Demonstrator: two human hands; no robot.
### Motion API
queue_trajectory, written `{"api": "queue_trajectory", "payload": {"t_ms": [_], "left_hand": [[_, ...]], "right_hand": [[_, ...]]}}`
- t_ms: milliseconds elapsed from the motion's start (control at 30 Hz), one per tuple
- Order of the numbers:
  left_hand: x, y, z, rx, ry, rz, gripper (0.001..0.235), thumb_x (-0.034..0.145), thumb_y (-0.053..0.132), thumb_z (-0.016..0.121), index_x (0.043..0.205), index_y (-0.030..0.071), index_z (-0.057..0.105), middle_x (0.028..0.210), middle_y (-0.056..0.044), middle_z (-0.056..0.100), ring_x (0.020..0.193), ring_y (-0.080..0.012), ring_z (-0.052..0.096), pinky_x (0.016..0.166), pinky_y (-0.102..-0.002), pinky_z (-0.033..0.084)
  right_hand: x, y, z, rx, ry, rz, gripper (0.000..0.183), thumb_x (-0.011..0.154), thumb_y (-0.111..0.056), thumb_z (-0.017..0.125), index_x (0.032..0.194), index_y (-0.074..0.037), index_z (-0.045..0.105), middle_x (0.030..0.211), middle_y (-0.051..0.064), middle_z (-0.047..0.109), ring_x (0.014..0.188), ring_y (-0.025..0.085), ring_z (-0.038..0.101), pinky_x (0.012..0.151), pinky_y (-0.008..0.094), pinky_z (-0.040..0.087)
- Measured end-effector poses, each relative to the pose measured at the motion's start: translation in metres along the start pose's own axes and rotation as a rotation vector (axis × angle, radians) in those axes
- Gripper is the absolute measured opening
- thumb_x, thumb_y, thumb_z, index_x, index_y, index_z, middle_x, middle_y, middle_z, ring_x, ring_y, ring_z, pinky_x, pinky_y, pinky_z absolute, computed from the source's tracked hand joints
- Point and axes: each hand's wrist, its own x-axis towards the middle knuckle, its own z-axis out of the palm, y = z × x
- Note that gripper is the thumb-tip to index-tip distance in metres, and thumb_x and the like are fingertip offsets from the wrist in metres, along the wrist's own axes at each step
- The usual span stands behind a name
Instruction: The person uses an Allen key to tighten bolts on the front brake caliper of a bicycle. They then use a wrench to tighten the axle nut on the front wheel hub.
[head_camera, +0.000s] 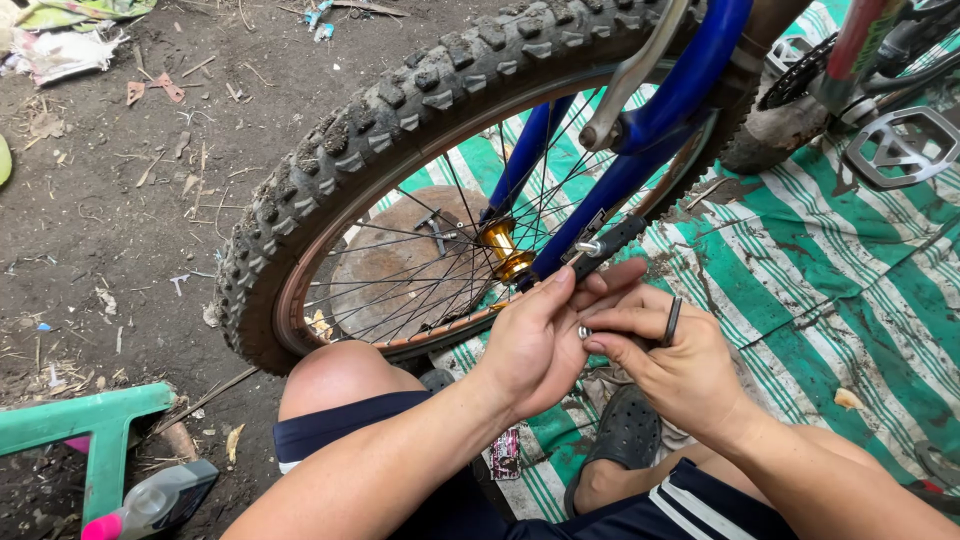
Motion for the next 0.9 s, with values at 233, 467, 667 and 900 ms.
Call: {"api": "queue_trajectory", "payload": {"t_ms": [233,467,667,900], "left_hand": [[0.000,-0.004,-0.002,0.088,-0.001,0.038,0.032,0.123,0.024,0.050,0.112,0.000,0.068,0.148,-0.026,0.072,0.128,-0.0322,0.075,0.091,-0.037,0.063],[-0.003,-0.001,0.006,0.072,0.003,0.018,0.032,0.122,0.025,0.053,0.113,0.000,0.069,0.133,-0.025,0.078,0.106,-0.0297,0.079,0.080,-0.038,0.063],[-0.002,0.004,0.010,0.089,0.012,-0.010,0.033,0.122,0.028,0.053,0.112,0.002,0.072,0.120,-0.022,0.082,0.097,-0.0299,0.079,0.075,-0.039,0.063],[-0.005,0.007,0.016,0.247,0.101,0.068,0.038,0.123,0.028,0.049,0.112,0.001,0.074,0.131,-0.025,0.080,0.111,-0.0316,0.081,0.095,-0.043,0.064]], "right_hand": [[0.002,0.005,-0.003,-0.079,-0.064,-0.023,0.010,0.090,-0.018,0.090,0.100,-0.019,0.093,0.079,0.003,0.079,0.064,0.021,0.075,0.062,0.033,0.059],[-0.002,0.029,-0.006,-0.134,-0.118,-0.047,0.010,0.088,-0.018,0.090,0.098,-0.016,0.089,0.072,0.003,0.074,0.056,0.022,0.069,0.053,0.033,0.056],[-0.001,0.034,-0.010,-0.179,-0.167,-0.188,0.010,0.093,-0.022,0.085,0.103,-0.018,0.087,0.072,0.002,0.072,0.059,0.025,0.072,0.054,0.035,0.059],[0.004,0.027,-0.010,-0.139,-0.124,-0.290,0.008,0.094,-0.016,0.084,0.101,-0.013,0.085,0.072,0.000,0.069,0.057,0.019,0.068,0.053,0.029,0.058]]}}
